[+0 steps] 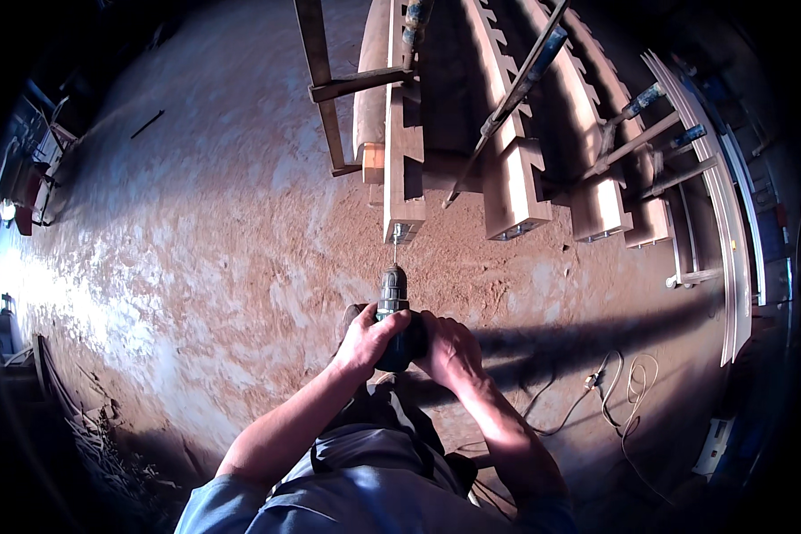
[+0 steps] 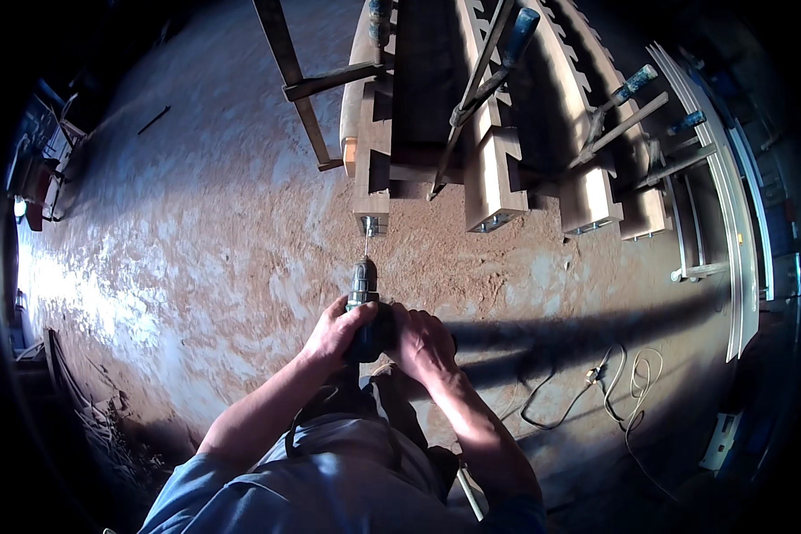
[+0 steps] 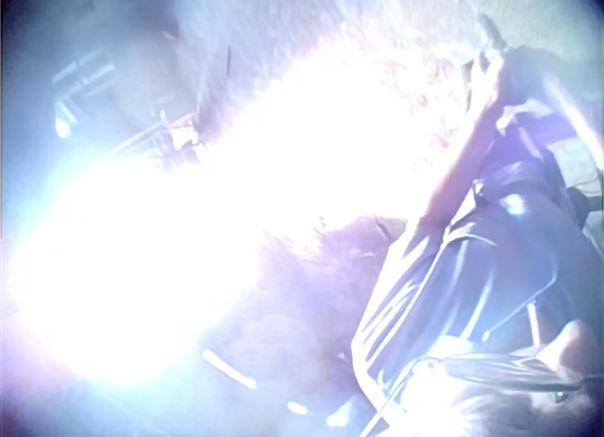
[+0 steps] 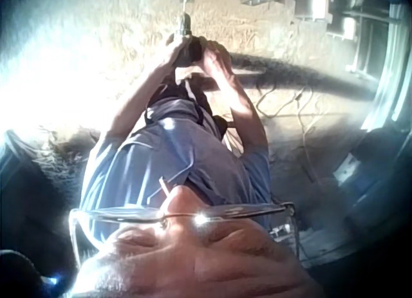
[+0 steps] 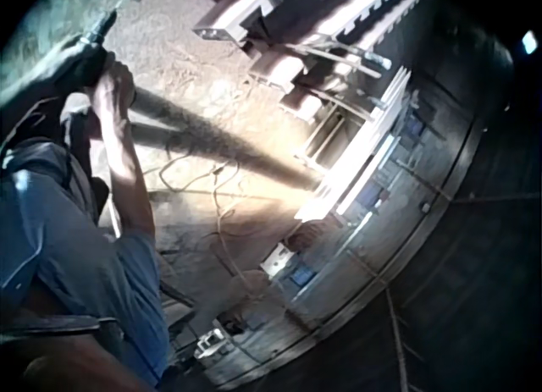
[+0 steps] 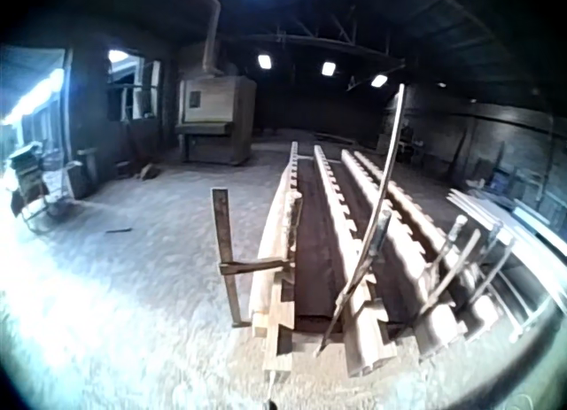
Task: The person uses a manual screwdriver to tighten a screw on a wooden fixture attached to a beam. They then use a power drill to create holes in another wooden fixture on a separate beam.
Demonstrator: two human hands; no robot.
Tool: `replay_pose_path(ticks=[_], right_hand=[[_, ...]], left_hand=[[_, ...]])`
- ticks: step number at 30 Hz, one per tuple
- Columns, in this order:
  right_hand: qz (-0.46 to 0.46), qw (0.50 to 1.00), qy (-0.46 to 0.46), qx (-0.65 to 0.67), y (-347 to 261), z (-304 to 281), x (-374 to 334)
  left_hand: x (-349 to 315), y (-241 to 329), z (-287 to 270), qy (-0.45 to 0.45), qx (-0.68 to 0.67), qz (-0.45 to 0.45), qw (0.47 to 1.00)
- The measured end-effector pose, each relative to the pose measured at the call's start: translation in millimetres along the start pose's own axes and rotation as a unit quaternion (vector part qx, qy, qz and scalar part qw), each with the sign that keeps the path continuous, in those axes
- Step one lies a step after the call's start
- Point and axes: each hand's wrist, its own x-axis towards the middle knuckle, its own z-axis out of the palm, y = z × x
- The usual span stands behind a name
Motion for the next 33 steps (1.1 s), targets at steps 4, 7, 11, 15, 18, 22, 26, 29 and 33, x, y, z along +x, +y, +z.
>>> replay_pose_path(ticks=[4,7,11,15,18,22,26,29,33], right_hand=[[0.0,1.0,0.001,-0.005,2.1,0.4,1.3],[-0.002,1.0,0.004,-0.006,1.0,-1.8,2.0],[0.008,1.0,-0.007,-0.021,1.3,-2.2,3.9],[0.024,0.999,-0.016,-0.022,4.6,2.2,5.5],[0.016,1.0,-0.008,-0.024,4.1,1.7,5.8],[0.015,1.0,-0.015,-0.022,3.2,0.7,7.3],[0.012,1.0,-0.017,-0.024,1.5,-1.4,7.6],[0.009,1.0,-0.012,-0.019,1.2,-2.1,7.2],[-0.005,1.0,-0.004,-0.019,5.4,2.7,5.9]], left_hand=[[0.6,1.4,1.3,0.0,0.008,0.001,1.0],[2.7,1.0,1.2,0.003,0.019,0.0,1.0],[0.9,2.9,2.9,0.011,0.017,0.002,1.0],[0.4,5.0,4.1,0.012,0.019,-0.001,1.0],[-1.7,7.6,5.5,0.017,0.014,-0.008,1.0],[1.7,4.0,2.9,0.008,0.016,0.0,1.0],[4.0,-0.9,1.3,0.011,0.004,0.008,1.0],[3.3,0.7,1.3,0.01,0.006,0.003,1.0],[1.5,4.1,3.7,0.008,0.01,-0.004,1.0]])
